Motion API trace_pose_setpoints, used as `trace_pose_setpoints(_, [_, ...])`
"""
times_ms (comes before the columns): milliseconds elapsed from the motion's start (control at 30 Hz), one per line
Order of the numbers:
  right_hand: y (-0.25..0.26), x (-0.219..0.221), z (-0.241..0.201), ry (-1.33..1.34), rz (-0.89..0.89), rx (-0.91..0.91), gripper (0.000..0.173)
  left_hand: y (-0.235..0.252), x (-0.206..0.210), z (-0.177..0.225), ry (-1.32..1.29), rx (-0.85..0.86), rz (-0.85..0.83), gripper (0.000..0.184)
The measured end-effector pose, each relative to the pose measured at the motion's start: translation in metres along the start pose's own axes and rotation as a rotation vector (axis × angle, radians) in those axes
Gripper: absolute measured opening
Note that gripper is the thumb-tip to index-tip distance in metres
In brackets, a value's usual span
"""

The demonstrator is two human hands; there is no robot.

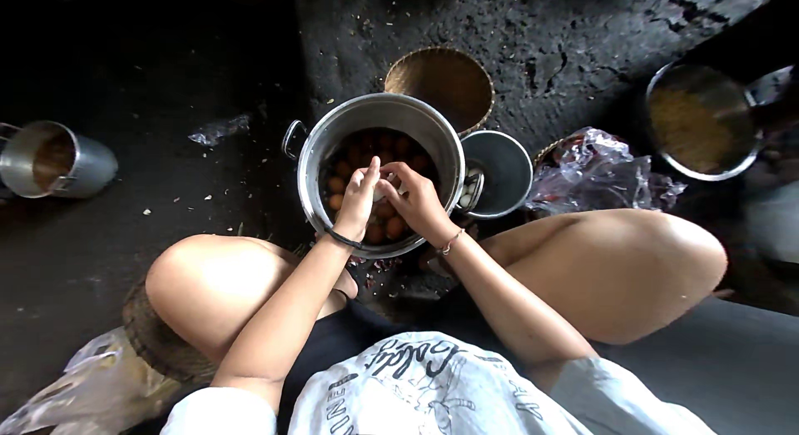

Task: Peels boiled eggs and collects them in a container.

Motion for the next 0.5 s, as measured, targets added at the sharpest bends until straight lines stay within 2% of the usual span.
trace_pose_setpoints(267, [0.0018,-0.0005,-0.0078,-0.21,0.04,-0.057,0.027,0.0024,0.0013,-0.0031,0.041,0.044,-0.028,0.044])
trace_pose_setpoints(400, [0.0015,-0.0046,-0.0086,-0.182,0.06,-0.004,0.024,-0.0066,-0.0038,-0.0008,0.121,0.036,-0.044,0.052])
trace_pose_setpoints(500, [0.0014,-0.0069,-0.0012,-0.114,0.058,0.082,0.025,0.0012,-0.0023,-0.0023,0.037,0.006,-0.1,0.048])
Point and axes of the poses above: each hand's wrist, its own y-axis towards the middle knuckle, its own x-axis out of the palm, z = x × y, the point moved 2 cm from there along y, towards the middle knuckle, and after that the axes turned 11 degrees about z, right-handed, at the moved point
